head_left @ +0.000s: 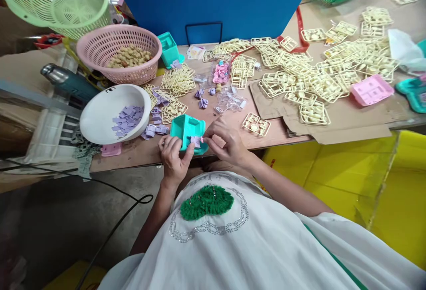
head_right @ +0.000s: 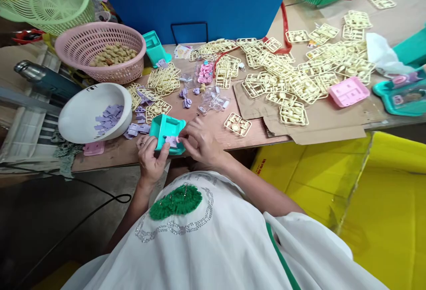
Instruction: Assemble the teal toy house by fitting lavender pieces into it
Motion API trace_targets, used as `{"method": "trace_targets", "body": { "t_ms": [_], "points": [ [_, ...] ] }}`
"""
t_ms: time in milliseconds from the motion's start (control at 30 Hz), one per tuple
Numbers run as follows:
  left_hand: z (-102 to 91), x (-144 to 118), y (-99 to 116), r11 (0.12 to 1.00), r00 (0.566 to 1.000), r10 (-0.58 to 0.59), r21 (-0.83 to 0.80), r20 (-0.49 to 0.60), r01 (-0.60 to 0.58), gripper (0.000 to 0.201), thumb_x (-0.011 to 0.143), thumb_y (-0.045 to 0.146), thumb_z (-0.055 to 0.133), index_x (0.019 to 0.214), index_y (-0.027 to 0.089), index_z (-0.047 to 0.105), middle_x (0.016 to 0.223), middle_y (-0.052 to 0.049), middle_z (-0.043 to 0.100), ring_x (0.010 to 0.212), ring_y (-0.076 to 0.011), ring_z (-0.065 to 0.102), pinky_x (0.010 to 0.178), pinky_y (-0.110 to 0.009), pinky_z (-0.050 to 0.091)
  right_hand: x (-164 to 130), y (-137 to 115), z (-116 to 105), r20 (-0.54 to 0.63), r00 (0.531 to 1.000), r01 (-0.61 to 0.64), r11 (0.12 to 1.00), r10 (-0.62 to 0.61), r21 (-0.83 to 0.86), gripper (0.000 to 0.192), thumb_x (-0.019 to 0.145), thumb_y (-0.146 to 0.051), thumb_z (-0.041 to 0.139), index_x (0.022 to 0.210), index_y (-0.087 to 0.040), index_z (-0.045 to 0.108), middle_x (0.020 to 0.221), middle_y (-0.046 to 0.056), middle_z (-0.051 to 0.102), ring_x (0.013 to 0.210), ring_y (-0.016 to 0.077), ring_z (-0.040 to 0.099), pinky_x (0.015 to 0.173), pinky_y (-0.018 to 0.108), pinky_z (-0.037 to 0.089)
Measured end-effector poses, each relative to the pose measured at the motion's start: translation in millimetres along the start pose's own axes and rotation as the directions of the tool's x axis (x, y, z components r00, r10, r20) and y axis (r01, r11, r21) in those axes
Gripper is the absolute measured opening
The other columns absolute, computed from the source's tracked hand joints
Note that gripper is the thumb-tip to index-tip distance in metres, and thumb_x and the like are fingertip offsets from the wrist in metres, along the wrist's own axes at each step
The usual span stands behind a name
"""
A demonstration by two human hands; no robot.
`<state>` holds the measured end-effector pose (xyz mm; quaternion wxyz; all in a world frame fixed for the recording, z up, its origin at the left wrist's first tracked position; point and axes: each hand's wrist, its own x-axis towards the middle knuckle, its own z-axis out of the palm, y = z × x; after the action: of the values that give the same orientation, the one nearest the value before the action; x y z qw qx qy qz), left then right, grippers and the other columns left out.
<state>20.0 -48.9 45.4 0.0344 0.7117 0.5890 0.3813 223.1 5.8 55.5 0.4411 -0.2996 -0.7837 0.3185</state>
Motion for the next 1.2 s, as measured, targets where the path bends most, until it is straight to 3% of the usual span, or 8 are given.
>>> {"method": "trace_targets", "body": {
  "t_ms": [500, 767, 1200],
  "points": [
    [0.5, 1.2, 2.1, 1.0, 1.0, 0.02, -0.005, -0.001, -0.02, 0.039, 0.103, 0.046, 0.057, 0.071, 0.025, 0.05, 0.067, 0.0, 0.056, 0.076, -0.0226, 0.059, 0.102, -0.045, 0.045, -0.5, 3.7, 3.6, 0.003, 0.998, 0.064, 0.998, -0.064, -0.023, 0.028, 0.11, -0.038, 0.046, 0.09, -0.023, 0.059, 0.086, 0.008, 0.065, 0.083, 0.0237, 0.054, 0.079, 0.041, 0.044],
    [-0.3, 0.8, 1.9, 0.997, 0.998, 0.068, 0.037, -0.003, -0.068, 0.039, 0.106, 0.045, 0.053, 0.073, 0.024, 0.051, 0.068, 0.001, 0.057, 0.075, -0.0211, 0.059, 0.102, -0.043, 0.047, -0.9, 1.8, 6.7, -0.062, 0.99, 0.125, 0.992, -0.126, -0.026, 0.016, 0.108, -0.026, 0.052, 0.093, -0.023, 0.058, 0.086, 0.006, 0.065, 0.082, 0.022, 0.056, 0.079, 0.039, 0.046],
    [-0.8, -0.1, 1.7, 0.998, 0.998, 0.062, 0.018, -0.005, -0.062, 0.038, 0.107, 0.043, 0.05, 0.074, 0.024, 0.05, 0.068, 0.001, 0.057, 0.074, -0.0199, 0.058, 0.102, -0.042, 0.047, 4.1, -8.3, 5.7, 0.018, 0.969, 0.247, 0.95, -0.248, -0.193, 0.012, 0.105, -0.013, 0.048, 0.098, -0.021, 0.055, 0.088, 0.009, 0.063, 0.084, 0.0244, 0.051, 0.075, 0.04, 0.045]
  ]
}}
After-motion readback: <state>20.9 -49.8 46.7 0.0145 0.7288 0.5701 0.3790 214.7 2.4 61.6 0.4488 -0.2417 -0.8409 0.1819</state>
